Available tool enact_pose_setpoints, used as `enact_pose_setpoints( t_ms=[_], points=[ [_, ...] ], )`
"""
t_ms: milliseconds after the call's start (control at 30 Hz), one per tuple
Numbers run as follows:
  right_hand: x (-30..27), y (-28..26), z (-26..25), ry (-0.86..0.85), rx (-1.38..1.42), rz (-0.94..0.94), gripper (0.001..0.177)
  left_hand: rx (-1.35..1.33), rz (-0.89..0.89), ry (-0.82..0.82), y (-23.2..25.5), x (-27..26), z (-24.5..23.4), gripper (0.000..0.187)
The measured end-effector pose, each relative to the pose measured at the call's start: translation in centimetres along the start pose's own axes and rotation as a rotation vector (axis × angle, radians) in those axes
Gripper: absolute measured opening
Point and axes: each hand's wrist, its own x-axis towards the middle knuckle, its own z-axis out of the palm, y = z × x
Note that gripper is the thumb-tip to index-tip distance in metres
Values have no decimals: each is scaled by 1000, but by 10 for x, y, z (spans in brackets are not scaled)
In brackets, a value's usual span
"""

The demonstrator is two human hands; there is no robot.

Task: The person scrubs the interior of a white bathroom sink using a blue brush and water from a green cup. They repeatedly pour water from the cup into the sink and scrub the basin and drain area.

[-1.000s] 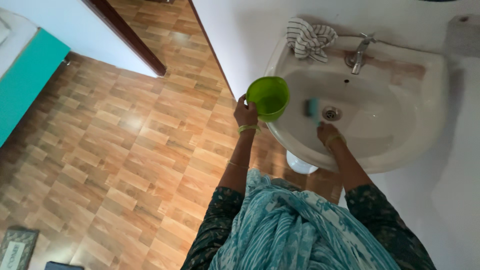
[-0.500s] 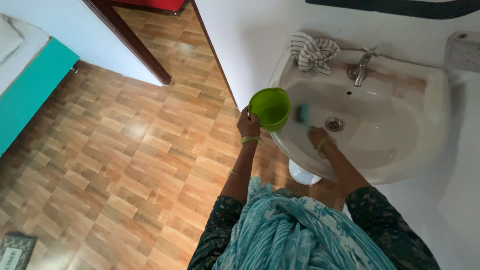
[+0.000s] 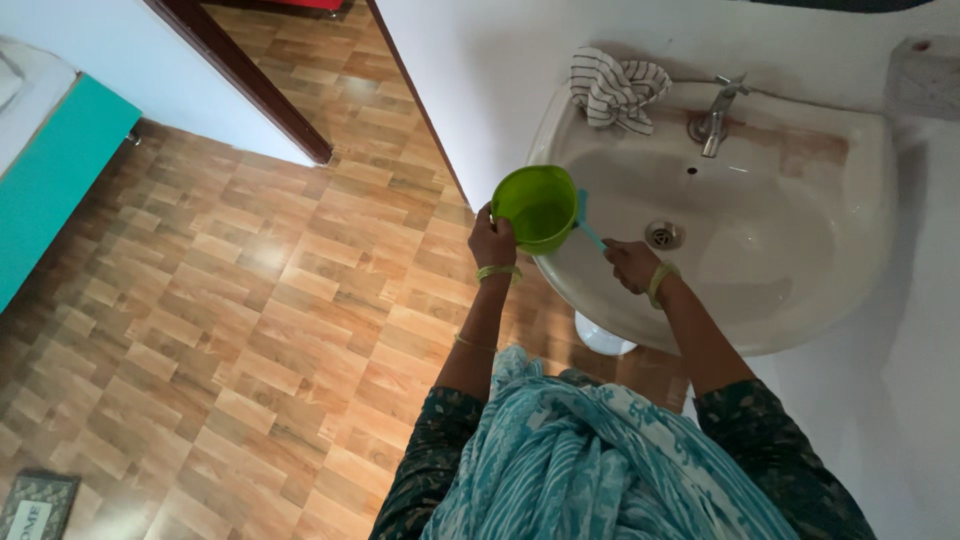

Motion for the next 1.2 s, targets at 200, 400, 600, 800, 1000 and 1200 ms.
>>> enact_pose_setpoints(
  t_ms=[200,400,600,800,1000,1200],
  points=[
    [-2,29,-27,151,-256,-10,45,-38,-47,-37,1,-2,-2,35],
    [-25,8,-18,-85,-146,1,47,-18,-11,10,1,-3,1,32],
    [-43,-10,-25,2,-434,113,46,7,-35,-14,5,-3,1,37],
    [-57,-16,-29,-62,-400,114,45,0,22,7,4,-5,0,35],
    [-23,19,-36,23,-521,6,44,-31,-66,-44,17,-8,-2,37],
    [-40,-7,-20,-12,-220,135,47,-28,84,12,6,-5,3,36]
  ],
)
